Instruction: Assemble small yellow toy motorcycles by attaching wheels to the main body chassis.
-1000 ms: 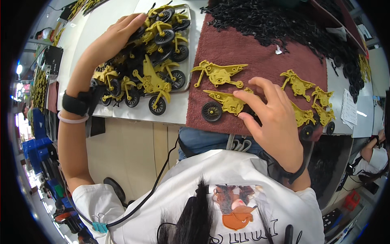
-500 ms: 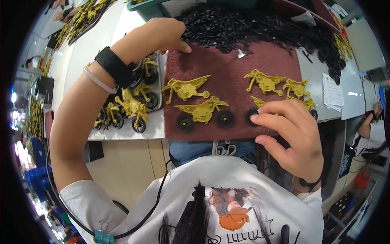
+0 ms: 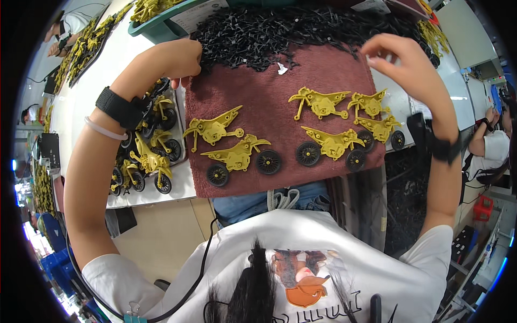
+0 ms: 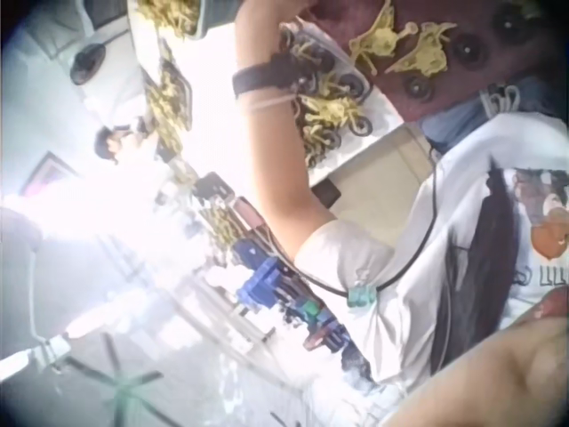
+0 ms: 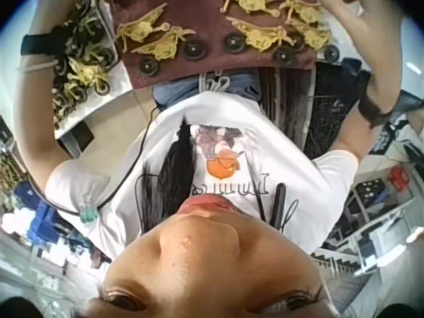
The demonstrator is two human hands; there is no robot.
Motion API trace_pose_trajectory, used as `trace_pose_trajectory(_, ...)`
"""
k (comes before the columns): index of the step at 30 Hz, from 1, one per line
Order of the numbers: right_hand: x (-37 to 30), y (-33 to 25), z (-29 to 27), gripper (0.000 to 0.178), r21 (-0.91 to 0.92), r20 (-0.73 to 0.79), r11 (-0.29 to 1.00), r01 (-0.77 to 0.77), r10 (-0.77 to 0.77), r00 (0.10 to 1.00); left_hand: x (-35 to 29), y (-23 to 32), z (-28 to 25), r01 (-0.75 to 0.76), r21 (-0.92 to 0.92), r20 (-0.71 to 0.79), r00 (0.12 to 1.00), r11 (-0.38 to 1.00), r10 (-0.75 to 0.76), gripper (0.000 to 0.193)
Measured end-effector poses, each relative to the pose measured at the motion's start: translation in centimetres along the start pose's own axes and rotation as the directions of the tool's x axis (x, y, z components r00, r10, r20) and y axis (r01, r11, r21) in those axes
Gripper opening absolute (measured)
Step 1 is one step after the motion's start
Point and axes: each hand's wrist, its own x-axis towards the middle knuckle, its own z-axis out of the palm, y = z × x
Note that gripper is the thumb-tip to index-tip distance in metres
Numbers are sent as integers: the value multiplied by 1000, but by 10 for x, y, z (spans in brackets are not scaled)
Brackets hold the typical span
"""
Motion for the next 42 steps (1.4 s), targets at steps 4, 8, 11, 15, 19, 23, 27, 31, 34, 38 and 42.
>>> trace_pose_trajectory(4,54,41,31,20,-49,94,994,-95,99,991,-18,4,0,26,-69,-53,998,997,-29,24)
trace_pose_trajectory(8,72,52,58,22,-354,33,929,-104,124,992,-48,7,-5,-142,-65,-268,956,988,120,27)
trace_pose_trajectory(11,72,53,67,21,-463,-27,885,-56,50,998,-92,15,1,-201,-81,-426,893,976,149,28)
trace_pose_trajectory(15,75,48,63,22,-435,9,895,-103,119,993,-123,14,31,-297,-194,-548,823,935,148,25)
trace_pose_trajectory(19,63,36,50,22,-124,16,971,-204,208,978,-152,32,68,-311,-419,-564,826,853,24,20)
trace_pose_trajectory(23,55,32,39,25,-87,-48,994,-69,65,997,-171,40,107,-325,-683,-521,845,654,-125,12)
trace_pose_trajectory(27,47,5,24,27,75,-81,978,-195,201,976,-181,42,151,-432,-732,-593,785,526,-181,16)
trace_pose_trajectory(31,47,-19,28,18,602,-17,735,-313,404,915,-177,37,193,-420,-837,-487,864,352,-127,14)
trace_pose_trajectory(34,-6,-56,22,25,552,98,805,-215,194,976,-166,50,203,-425,-801,-501,862,421,-83,13)
trace_pose_trajectory(38,-22,-103,61,22,416,208,887,-203,125,970,-155,73,209,-455,-615,-639,766,644,-69,17)
trace_pose_trajectory(42,-16,-119,97,14,283,104,959,19,-50,993,-145,92,215,-378,-375,-781,620,846,-70,21)
